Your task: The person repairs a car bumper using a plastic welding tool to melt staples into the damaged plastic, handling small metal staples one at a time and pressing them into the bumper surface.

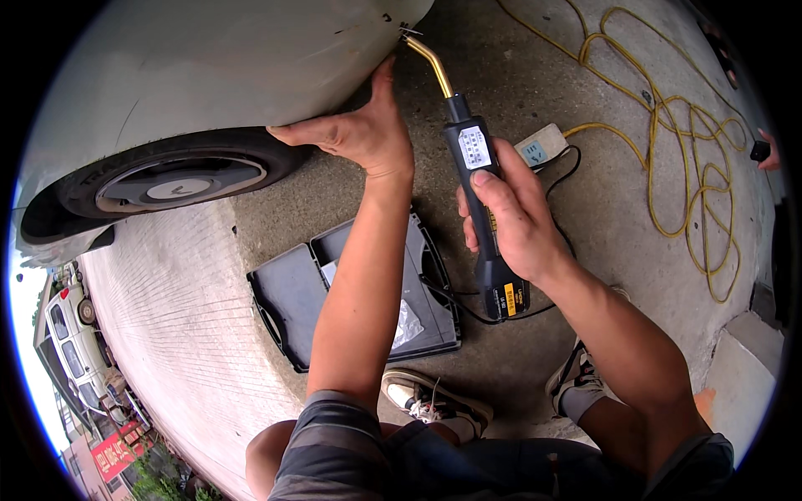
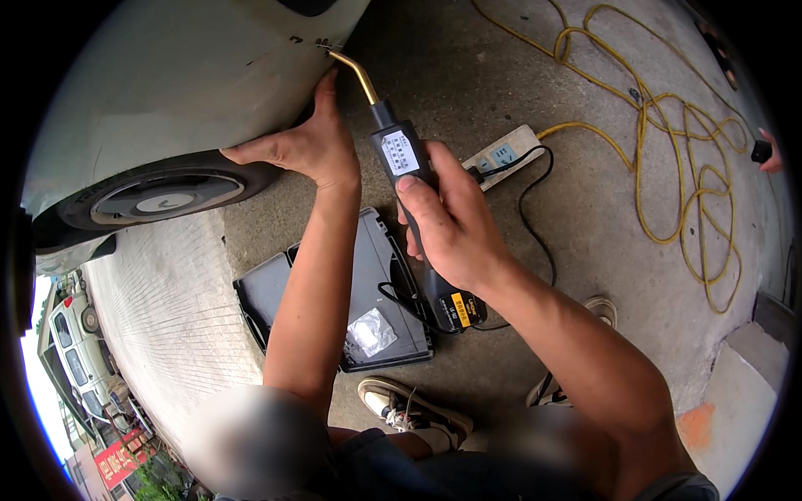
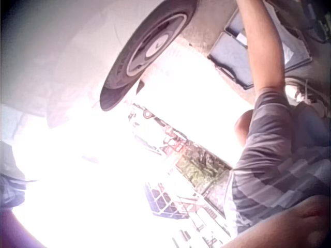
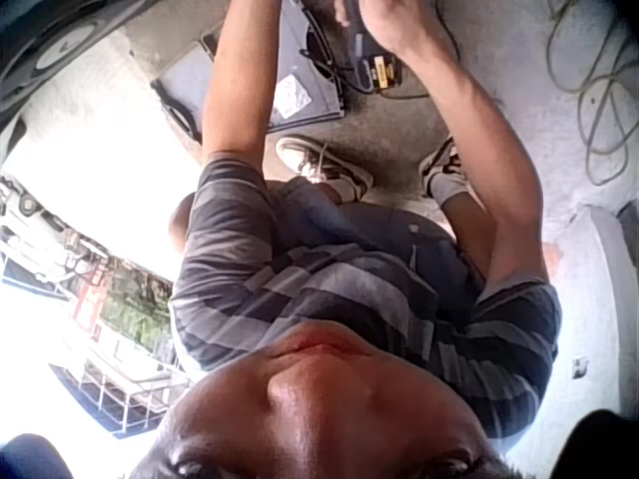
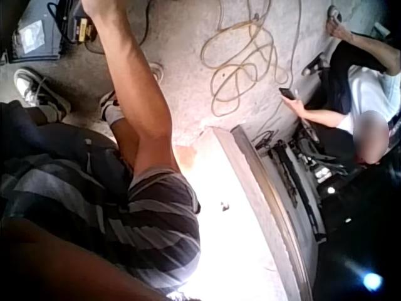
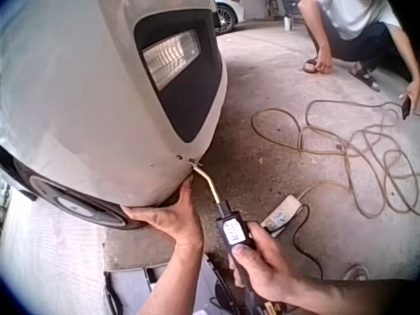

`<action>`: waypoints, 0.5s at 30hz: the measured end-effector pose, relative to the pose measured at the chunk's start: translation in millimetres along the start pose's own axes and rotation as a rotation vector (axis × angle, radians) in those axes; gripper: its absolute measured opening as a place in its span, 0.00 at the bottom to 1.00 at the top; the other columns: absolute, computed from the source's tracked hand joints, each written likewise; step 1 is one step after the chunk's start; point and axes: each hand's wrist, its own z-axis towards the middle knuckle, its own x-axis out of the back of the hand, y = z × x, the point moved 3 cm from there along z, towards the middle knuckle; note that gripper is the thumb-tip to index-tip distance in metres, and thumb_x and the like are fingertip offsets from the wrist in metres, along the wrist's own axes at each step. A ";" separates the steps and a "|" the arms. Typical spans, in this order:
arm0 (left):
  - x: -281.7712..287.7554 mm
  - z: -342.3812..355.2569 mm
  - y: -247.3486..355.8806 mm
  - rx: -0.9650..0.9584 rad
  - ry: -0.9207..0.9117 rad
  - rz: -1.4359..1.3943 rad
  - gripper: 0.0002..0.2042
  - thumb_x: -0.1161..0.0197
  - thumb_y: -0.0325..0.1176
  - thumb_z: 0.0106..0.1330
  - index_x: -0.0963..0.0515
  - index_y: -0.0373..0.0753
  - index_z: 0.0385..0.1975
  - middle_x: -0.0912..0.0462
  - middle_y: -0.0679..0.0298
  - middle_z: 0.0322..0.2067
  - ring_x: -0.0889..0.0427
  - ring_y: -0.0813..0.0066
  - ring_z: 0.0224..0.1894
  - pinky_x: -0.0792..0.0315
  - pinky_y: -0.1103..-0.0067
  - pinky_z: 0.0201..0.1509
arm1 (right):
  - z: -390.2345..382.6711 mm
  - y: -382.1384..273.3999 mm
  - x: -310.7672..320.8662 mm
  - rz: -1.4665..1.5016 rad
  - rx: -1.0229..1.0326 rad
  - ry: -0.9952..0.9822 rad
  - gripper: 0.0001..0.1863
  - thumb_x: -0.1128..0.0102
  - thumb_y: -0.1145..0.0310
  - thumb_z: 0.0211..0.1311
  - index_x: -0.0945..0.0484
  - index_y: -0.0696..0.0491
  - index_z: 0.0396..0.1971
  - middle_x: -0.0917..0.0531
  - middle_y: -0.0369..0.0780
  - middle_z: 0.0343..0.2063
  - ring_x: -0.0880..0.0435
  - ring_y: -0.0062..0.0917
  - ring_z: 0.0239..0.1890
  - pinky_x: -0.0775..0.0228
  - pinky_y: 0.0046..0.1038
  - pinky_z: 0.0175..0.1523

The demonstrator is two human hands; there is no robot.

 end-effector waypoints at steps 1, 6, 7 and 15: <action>0.4 0.1 1.0 -0.009 0.005 0.006 0.67 0.17 0.39 0.40 0.72 0.29 0.66 0.50 0.44 0.60 0.38 0.48 0.60 0.39 0.58 0.63 | 0.0 0.1 -0.3 -0.017 0.003 0.006 0.13 0.52 0.62 0.69 0.33 0.56 0.42 0.27 0.34 0.23 0.29 0.14 0.16 0.34 0.18 0.22; 0.7 1.4 2.6 0.042 0.000 0.013 0.66 0.16 0.39 0.39 0.70 0.28 0.65 0.49 0.43 0.59 0.38 0.47 0.60 0.39 0.58 0.63 | -0.6 0.8 1.3 -0.169 -0.002 0.001 0.16 0.44 0.62 0.64 0.34 0.57 0.43 0.26 0.35 0.24 0.27 0.18 0.20 0.32 0.23 0.26; 1.2 1.4 3.9 0.021 0.011 0.032 0.66 0.16 0.39 0.39 0.70 0.28 0.65 0.49 0.43 0.59 0.38 0.47 0.60 0.39 0.58 0.63 | 1.1 0.5 1.4 -0.245 0.049 0.011 0.18 0.42 0.63 0.61 0.34 0.57 0.44 0.25 0.36 0.24 0.25 0.20 0.23 0.32 0.26 0.30; 1.0 1.3 4.4 0.103 0.009 0.006 0.63 0.16 0.37 0.38 0.66 0.30 0.63 0.46 0.45 0.58 0.37 0.54 0.59 0.40 0.63 0.66 | 2.5 6.2 1.3 -0.356 0.160 0.001 0.17 0.44 0.73 0.60 0.37 0.57 0.47 0.26 0.35 0.24 0.27 0.15 0.17 0.33 0.20 0.23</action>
